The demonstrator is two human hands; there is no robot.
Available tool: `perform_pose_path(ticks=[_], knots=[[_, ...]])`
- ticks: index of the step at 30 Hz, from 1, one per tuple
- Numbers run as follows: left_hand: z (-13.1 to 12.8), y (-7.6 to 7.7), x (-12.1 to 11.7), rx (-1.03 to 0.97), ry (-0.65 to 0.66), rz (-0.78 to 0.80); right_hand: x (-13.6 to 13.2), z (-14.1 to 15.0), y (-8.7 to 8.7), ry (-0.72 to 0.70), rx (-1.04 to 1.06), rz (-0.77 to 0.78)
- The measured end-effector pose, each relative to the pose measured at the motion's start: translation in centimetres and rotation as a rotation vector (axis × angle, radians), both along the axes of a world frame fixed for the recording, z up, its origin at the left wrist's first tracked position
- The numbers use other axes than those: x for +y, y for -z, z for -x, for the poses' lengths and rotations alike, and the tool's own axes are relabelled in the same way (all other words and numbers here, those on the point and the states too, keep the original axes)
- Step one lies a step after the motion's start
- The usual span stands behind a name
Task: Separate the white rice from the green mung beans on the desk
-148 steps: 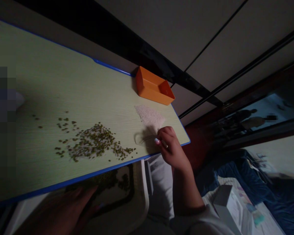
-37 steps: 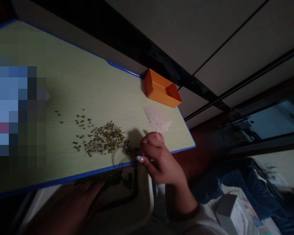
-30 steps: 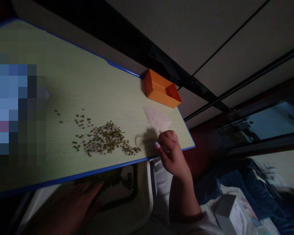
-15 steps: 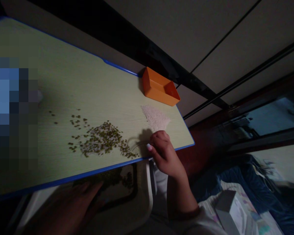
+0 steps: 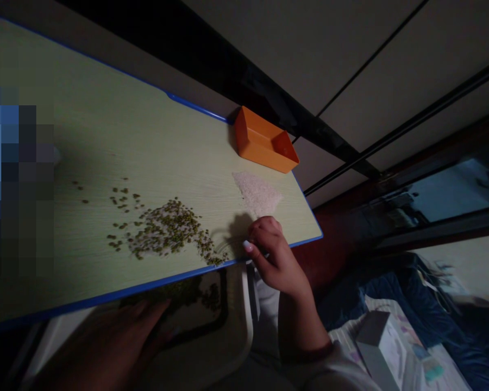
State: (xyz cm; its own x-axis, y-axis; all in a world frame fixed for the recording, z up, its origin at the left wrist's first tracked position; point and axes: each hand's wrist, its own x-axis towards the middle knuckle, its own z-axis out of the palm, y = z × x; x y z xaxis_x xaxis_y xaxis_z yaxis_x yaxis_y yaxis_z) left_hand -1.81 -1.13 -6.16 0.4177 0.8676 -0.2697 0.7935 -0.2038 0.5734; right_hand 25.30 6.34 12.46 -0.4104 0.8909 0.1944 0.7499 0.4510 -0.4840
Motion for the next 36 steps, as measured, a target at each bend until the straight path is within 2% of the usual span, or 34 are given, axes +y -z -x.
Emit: perform_pose_path(ticks=[3,6,10,15,24,32,36], knots=[[-0.1,-0.5,0.2,0.076,0.062,0.028,0.0,-0.1,-0.1,0.008,0.01,-0.007],[-0.1,-0.8,0.2,0.071,0.073,0.005,-0.1,-0.3,-0.4,-0.057,0.063,-0.015],[0.0,-0.2,-0.1,0.032,0.046,-0.004,-0.3,-0.2,-0.4,-0.123,0.058,0.013],[0.1,0.5,-0.3,0.038,0.043,-0.032,0.0,0.4,-0.1,-0.087,0.017,0.003],[0.2,0.0,-0.2,0.056,0.054,-0.021,1.7,1.4,0.1,0.007,-0.071,-0.068],[0.4,1.3,-0.4,0.027,0.04,-0.03,2.5,-0.3,0.7,0.144,0.046,-0.161],[0.5,1.4,-0.4,0.016,0.031,-0.045,2.6,-0.5,1.1,0.204,0.017,-0.166]])
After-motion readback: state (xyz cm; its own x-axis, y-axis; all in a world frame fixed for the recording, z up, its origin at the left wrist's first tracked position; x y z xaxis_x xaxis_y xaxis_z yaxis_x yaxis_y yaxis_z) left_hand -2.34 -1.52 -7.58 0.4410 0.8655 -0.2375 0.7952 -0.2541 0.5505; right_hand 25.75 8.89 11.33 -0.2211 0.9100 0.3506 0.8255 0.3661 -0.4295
